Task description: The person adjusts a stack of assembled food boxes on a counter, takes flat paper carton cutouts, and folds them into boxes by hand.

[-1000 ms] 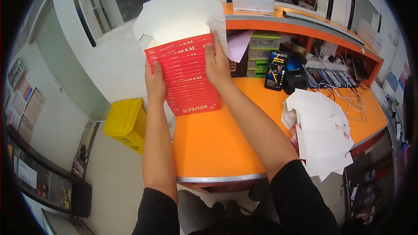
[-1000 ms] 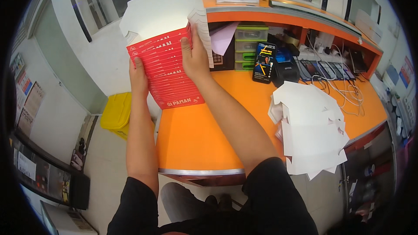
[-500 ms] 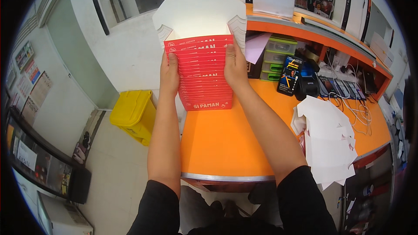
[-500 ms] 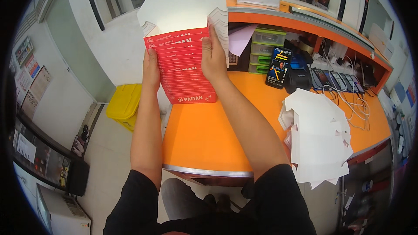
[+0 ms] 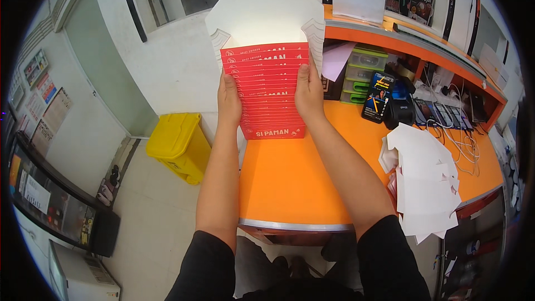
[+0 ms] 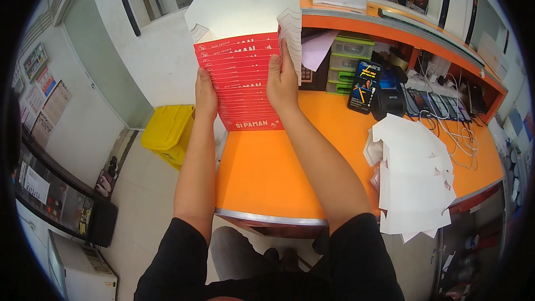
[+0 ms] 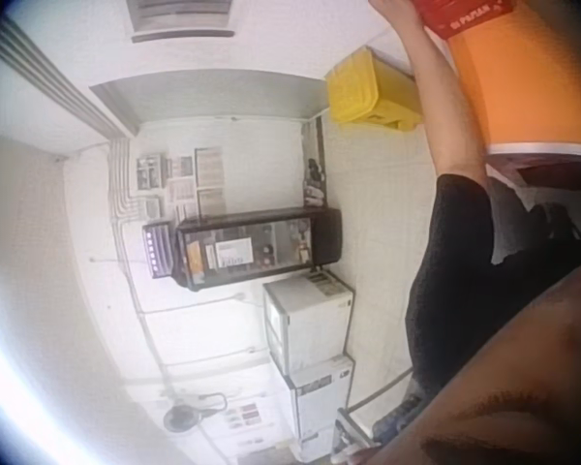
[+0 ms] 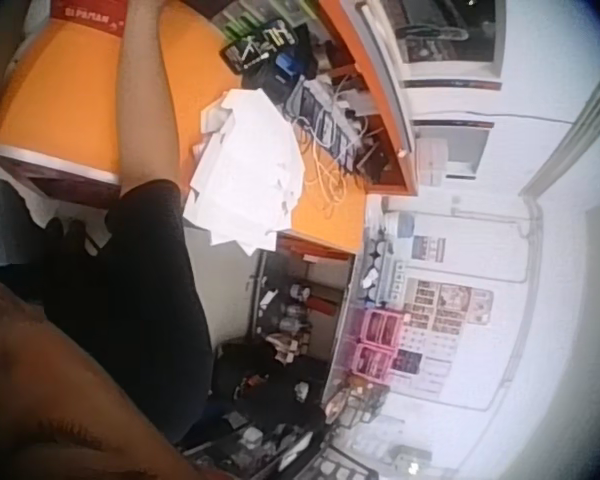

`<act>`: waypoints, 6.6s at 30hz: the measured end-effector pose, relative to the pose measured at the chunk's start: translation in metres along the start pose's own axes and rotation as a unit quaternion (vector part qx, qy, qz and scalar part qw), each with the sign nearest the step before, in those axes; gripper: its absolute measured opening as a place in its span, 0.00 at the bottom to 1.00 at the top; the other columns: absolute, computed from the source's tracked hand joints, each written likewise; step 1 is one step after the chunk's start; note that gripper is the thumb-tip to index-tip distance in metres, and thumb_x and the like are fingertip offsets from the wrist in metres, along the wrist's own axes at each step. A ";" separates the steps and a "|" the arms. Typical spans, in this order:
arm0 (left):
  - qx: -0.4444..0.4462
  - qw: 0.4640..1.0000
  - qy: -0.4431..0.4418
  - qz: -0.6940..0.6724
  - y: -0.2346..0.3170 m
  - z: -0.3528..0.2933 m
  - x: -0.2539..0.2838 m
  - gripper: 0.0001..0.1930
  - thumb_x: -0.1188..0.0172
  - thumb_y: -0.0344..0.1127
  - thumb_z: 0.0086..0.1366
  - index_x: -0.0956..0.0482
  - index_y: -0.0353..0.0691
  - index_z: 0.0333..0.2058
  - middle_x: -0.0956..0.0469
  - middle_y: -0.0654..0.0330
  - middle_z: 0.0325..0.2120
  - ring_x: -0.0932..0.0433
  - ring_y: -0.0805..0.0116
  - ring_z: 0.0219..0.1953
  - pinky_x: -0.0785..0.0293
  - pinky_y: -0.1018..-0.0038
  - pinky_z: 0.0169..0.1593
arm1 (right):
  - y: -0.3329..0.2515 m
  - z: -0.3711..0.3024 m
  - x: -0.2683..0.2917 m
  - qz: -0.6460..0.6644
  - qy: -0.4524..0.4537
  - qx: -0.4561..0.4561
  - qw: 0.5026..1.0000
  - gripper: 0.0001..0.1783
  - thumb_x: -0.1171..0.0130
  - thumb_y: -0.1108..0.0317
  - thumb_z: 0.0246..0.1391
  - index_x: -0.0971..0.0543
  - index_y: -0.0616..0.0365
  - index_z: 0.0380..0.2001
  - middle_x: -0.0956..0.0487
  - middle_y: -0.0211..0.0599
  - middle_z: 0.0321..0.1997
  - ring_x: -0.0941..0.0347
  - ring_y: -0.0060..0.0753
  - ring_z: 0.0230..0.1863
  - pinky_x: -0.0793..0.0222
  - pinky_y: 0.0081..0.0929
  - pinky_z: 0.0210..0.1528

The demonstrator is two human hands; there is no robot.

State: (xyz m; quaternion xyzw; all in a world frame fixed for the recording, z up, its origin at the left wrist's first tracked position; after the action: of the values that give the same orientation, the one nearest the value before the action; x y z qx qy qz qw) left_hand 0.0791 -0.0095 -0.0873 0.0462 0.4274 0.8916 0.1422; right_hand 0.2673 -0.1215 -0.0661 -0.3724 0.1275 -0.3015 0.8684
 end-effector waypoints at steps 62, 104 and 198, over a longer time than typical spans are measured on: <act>0.235 0.935 -0.232 -0.128 0.089 -0.294 -0.087 0.29 0.41 0.38 0.76 0.39 0.34 0.69 0.31 0.51 0.64 0.30 0.58 0.67 0.29 0.62 0.66 | -0.214 -0.283 0.284 -0.323 -0.057 -0.084 0.941 0.19 0.50 0.71 0.69 0.21 0.64 0.59 0.17 0.50 0.58 0.21 0.48 0.57 0.31 0.42 0.63; 0.399 0.862 0.012 -0.313 0.125 -0.374 -0.005 0.25 0.43 0.48 0.75 0.30 0.38 0.62 0.20 0.54 0.53 0.18 0.59 0.54 0.19 0.59 0.56 | -0.191 -0.295 0.154 -0.055 -0.343 -0.006 0.938 0.19 0.30 0.72 0.52 0.18 0.54 0.50 0.21 0.39 0.59 0.29 0.49 0.63 0.33 0.44 0.64; 0.186 0.978 -0.006 -0.097 0.147 -0.353 -0.038 0.36 0.29 0.24 0.61 0.39 0.35 0.64 0.27 0.53 0.58 0.25 0.64 0.61 0.26 0.65 0.63 | -0.144 -0.271 0.081 0.040 -0.258 -0.214 0.941 0.23 0.27 0.55 0.60 0.19 0.62 0.49 0.16 0.38 0.43 0.20 0.31 0.41 0.23 0.36 0.41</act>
State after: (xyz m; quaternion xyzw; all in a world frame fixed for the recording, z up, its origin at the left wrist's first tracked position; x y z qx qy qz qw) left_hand 0.0119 -0.3725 -0.1939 0.0354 0.5876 0.7779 0.2198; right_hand 0.1482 -0.4037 -0.1483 -0.6089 -0.0245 -0.1256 0.7829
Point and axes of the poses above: each hand's wrist, its own z-axis towards the middle knuckle, its own x-axis out of the back of the hand, y = z × x, the point moved 5 cm from there along z, towards the middle knuckle
